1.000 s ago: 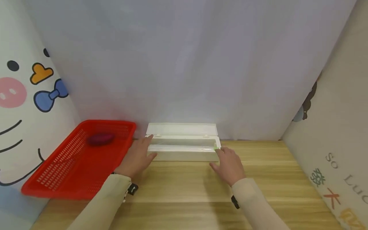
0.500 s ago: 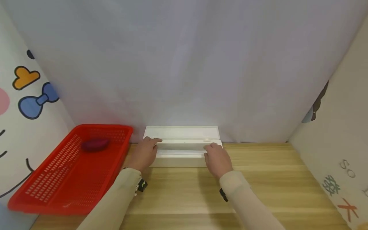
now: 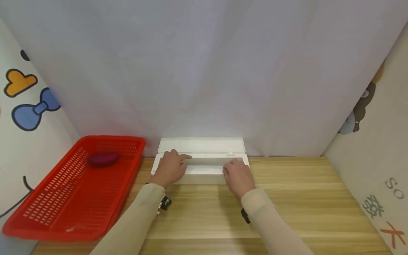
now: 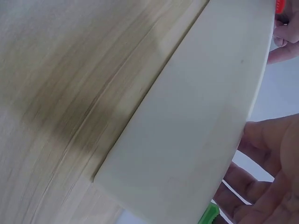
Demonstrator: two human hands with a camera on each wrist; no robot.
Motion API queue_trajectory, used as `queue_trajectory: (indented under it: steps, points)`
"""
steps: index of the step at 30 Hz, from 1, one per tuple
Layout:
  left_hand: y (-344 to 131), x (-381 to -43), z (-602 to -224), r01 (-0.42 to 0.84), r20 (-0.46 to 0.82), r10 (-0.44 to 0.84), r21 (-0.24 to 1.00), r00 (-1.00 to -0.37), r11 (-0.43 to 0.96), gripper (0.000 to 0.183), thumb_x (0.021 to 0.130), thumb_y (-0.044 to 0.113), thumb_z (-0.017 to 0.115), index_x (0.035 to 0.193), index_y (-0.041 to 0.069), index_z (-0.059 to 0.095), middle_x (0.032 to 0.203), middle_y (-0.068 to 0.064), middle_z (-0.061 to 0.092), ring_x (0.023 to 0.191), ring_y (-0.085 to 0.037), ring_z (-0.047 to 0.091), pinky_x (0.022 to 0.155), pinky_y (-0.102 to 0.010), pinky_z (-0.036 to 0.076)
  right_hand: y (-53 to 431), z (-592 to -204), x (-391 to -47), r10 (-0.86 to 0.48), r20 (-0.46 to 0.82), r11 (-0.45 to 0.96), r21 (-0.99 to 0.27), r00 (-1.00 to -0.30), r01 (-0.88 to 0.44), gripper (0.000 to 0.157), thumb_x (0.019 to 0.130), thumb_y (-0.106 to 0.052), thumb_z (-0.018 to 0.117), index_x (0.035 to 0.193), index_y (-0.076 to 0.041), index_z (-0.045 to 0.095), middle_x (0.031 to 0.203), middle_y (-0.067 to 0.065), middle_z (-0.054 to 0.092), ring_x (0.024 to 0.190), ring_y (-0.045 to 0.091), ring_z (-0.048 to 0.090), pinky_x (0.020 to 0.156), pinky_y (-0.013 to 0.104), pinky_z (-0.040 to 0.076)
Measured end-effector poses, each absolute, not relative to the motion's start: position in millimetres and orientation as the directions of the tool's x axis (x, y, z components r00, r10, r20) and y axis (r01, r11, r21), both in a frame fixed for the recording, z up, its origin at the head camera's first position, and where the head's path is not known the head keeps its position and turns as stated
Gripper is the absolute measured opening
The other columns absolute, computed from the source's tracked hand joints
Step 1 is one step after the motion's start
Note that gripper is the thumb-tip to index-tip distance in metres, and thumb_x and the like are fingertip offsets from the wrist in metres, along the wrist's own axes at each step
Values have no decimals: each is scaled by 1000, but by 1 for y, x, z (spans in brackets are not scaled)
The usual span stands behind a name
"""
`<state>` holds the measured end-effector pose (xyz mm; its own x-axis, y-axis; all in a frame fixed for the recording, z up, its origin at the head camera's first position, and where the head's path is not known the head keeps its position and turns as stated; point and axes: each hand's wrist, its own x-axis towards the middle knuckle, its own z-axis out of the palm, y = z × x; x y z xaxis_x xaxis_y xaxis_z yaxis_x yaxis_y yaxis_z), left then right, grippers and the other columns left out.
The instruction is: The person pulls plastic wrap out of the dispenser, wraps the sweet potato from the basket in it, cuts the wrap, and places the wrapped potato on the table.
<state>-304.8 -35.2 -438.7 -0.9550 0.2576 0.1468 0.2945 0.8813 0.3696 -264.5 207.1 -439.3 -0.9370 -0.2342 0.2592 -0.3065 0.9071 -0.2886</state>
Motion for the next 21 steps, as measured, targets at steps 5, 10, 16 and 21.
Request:
queue_trajectory:
  steps: [5,10,16,21]
  points:
    - [-33,-306,-438,323,172,281,311,-944,894,20,92,22,56,101,27,73,88,-2,50,80,-22,43,63,-35,37,207,-439,-268,-197,225,897,-352,-954,-268,12,92,-15,61,89,-11,71,104,8,66,103,29,58,86,45,48]
    - [-31,-307,-438,349,186,303,323,-935,880,16,94,19,56,92,20,72,92,-3,57,85,-24,48,72,-37,43,208,-440,-272,-159,204,875,-424,-966,-234,12,92,-16,61,92,-10,71,105,9,66,106,30,58,90,46,46]
    - [-29,-306,-441,351,192,299,365,-935,862,14,98,19,53,97,15,66,95,-1,63,87,-20,57,77,-33,49,209,-441,-277,-110,248,842,-492,-962,-223,14,95,-17,57,97,-7,66,98,8,68,90,25,61,81,42,48]
    - [-29,-305,-444,373,279,280,382,-919,845,10,98,22,54,101,16,61,85,3,66,67,-10,57,65,-29,49,210,-441,-279,-100,216,800,-563,-971,-208,19,100,-19,47,102,-5,59,90,6,62,75,19,53,69,35,46]
